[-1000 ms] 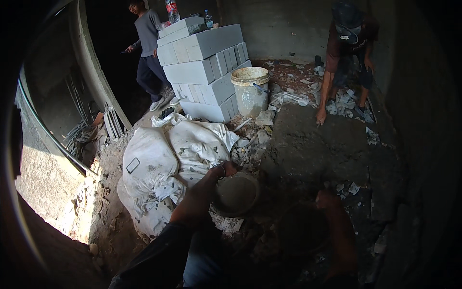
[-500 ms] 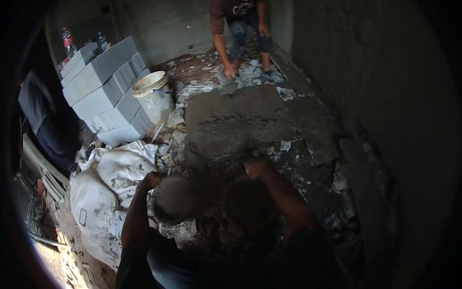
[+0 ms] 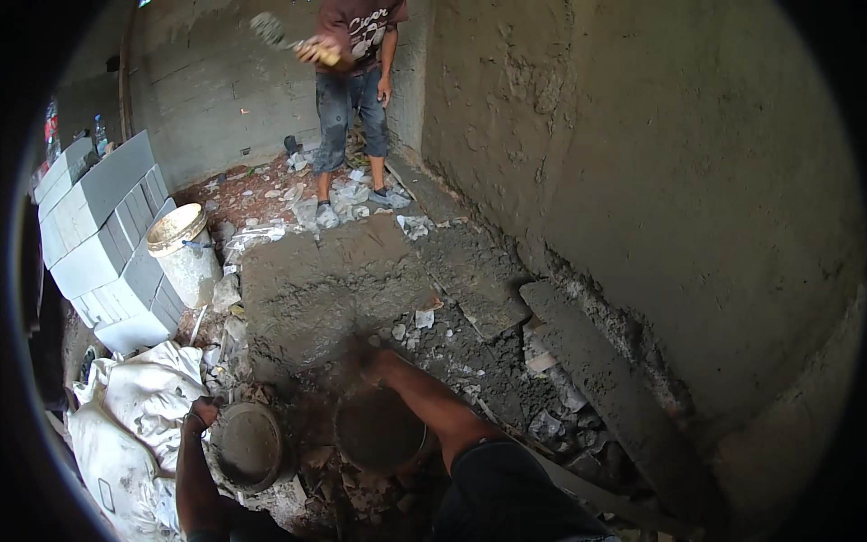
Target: The person holds containers of mortar while a coworker applies mortar to a wall using a trowel and levels it with a wooden board.
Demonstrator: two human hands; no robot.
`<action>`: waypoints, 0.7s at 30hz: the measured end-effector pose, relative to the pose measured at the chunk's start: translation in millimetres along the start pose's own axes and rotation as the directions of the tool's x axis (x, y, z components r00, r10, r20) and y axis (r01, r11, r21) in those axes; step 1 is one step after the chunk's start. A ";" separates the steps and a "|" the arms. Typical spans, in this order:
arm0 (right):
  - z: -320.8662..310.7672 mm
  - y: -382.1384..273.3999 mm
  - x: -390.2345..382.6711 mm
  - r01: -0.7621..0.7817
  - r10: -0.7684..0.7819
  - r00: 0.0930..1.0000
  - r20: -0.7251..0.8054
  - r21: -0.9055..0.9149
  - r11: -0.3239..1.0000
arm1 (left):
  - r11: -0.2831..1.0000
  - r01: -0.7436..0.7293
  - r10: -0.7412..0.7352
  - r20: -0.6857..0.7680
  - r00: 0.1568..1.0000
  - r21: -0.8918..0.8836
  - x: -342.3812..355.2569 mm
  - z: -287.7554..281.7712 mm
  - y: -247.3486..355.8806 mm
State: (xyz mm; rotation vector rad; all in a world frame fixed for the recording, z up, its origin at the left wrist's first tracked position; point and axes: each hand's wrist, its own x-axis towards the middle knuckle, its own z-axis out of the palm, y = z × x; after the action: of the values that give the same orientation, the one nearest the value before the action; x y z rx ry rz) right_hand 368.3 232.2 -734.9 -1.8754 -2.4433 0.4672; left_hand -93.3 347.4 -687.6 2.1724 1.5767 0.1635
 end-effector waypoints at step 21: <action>-74.0 -64.1 -46.5 0.044 -0.054 0.998 -0.043 -0.192 0.980 | 0.995 0.053 -0.055 -0.015 0.998 -0.090 -13.3 -8.1 8.7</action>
State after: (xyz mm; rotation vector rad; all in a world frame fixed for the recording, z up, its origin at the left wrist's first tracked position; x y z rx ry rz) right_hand 335.7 189.6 -640.7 -1.8621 -2.5783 0.1890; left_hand -93.1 335.2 -674.5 2.0634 1.6050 0.2317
